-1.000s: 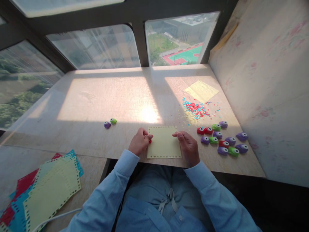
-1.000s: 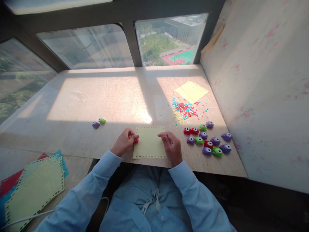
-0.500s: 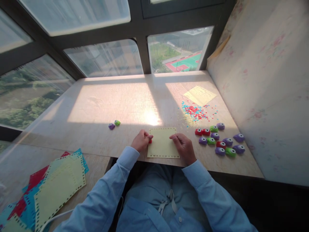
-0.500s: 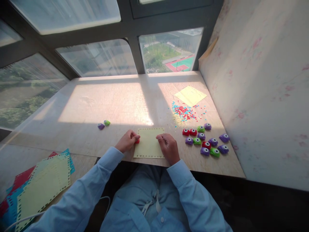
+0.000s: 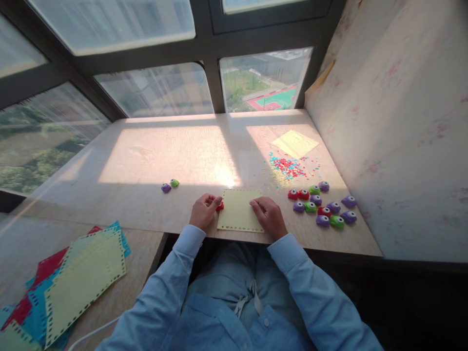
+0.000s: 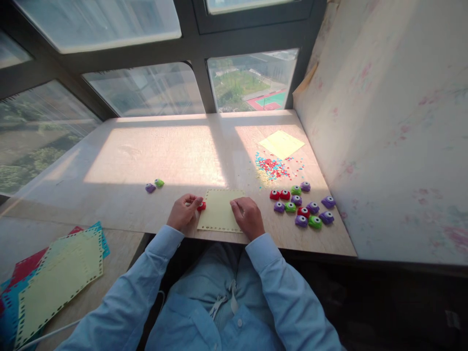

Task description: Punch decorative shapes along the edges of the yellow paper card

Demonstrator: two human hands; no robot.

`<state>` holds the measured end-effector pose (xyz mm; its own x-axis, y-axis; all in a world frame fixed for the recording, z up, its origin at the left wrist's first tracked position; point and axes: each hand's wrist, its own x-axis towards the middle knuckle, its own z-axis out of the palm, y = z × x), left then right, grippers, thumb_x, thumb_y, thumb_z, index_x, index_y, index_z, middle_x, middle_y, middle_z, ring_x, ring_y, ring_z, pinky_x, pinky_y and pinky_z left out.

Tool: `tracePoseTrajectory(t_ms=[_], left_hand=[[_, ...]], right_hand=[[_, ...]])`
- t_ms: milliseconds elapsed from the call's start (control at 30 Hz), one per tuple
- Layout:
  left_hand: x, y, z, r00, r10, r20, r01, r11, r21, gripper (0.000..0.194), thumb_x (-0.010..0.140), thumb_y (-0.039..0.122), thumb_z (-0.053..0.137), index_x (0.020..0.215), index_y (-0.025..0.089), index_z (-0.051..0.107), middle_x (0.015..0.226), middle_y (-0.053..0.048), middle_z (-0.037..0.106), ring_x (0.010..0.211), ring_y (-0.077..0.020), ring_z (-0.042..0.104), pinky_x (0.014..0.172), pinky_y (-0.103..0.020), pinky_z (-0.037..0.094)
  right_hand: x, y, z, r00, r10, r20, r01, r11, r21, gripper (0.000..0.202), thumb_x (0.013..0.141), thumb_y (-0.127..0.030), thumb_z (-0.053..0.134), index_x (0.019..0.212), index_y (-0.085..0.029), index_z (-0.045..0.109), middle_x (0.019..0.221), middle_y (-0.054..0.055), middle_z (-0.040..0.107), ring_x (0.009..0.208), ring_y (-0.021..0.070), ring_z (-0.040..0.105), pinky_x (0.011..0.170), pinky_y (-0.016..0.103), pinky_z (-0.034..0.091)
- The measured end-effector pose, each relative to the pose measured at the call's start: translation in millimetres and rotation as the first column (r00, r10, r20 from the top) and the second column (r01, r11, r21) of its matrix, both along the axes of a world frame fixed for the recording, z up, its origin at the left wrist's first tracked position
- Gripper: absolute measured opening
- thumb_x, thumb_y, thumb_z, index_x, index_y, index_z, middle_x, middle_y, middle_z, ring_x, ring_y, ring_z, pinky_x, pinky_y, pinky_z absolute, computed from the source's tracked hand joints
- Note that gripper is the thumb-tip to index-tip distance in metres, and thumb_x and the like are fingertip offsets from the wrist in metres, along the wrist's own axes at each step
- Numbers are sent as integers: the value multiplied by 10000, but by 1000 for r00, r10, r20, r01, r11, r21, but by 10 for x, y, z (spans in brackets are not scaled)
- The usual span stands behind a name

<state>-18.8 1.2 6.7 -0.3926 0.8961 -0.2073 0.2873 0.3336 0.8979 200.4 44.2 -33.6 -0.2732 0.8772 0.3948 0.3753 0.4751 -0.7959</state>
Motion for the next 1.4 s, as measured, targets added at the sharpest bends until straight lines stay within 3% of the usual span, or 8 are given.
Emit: tracePoseTrajectory(t_ms=[167, 333, 467, 600, 900, 1167, 1300, 1400], left_hand=[[21, -84, -28, 998, 66, 10, -66, 998, 16, 466, 828, 593, 581, 905, 138, 645, 653, -51, 648, 412, -102, 470, 385, -219, 342], [-79, -76, -93, 970, -136, -201, 163, 979, 125, 450, 704, 446, 748, 1024, 133, 703, 1053, -115, 660, 558, -98, 535, 577, -288, 507], [-172, -56, -146, 880, -227, -417, 302, 945, 122, 288, 776, 300, 644, 1004, 154, 742, 985, -96, 667, 701, -161, 594, 729, -332, 531], [-228, -74, -158, 794, -284, -538, 387, 918, 86, 300, 810, 209, 557, 1051, 169, 732, 1016, -99, 682, 924, -224, 631, 849, -352, 522], [-350, -165, -128, 754, -201, -626, 281, 959, 32, 312, 822, 221, 546, 1076, 170, 719, 1061, -109, 680, 956, -245, 629, 877, -389, 525], [-339, -276, -110, 925, -16, -380, 100, 974, 204, 316, 794, 304, 603, 1047, 154, 717, 1015, -97, 693, 671, -155, 612, 718, -335, 540], [-155, -338, 16, 994, 37, 102, -55, 982, 182, 526, 757, 515, 705, 1104, 120, 678, 905, -85, 698, 630, -138, 602, 544, -259, 484], [-25, -367, 98, 884, 32, 466, -120, 979, 162, 582, 674, 531, 799, 1072, 124, 674, 908, -74, 695, 661, -117, 611, 538, -215, 469]], right_hand=[[2, 0, 7, 1000, 10, 11, -11, 1000, 24, 244, 961, -318, 514, 814, -189, 659, 806, 65, 688, 797, 221, 613, 754, 348, 460], [-1, -5, 10, 993, 58, 103, -72, 989, 131, 231, 916, -362, 623, 1023, -162, 668, 1000, 106, 685, 962, 250, 614, 875, 389, 472], [-27, -29, 6, 937, 40, 347, -116, 973, 201, 475, 811, -423, 753, 1193, -161, 649, 1219, 155, 613, 1127, 320, 538, 940, 460, 440], [-53, -48, 20, 884, 45, 466, -141, 975, 174, 376, 824, -393, 749, 1144, -207, 681, 1250, 115, 619, 1168, 316, 519, 931, 456, 420], [-52, -46, 41, 882, 48, 469, -136, 979, 155, 354, 840, -388, 735, 1143, -211, 686, 1262, 105, 624, 1182, 300, 519, 937, 444, 404], [-34, -36, 3, 911, 44, 410, -128, 975, 180, 331, 852, -395, 717, 1116, -197, 690, 1235, 113, 640, 1150, 300, 548, 927, 448, 425], [-19, -26, 14, 968, 36, 248, -89, 975, 204, 273, 922, -371, 623, 1112, -186, 690, 1176, 116, 669, 1105, 266, 581, 954, 435, 442], [-3, -33, 66, 994, 21, 111, -45, 975, 216, 221, 951, -323, 569, 1078, -193, 694, 1090, 101, 699, 1049, 239, 610, 944, 427, 466]])
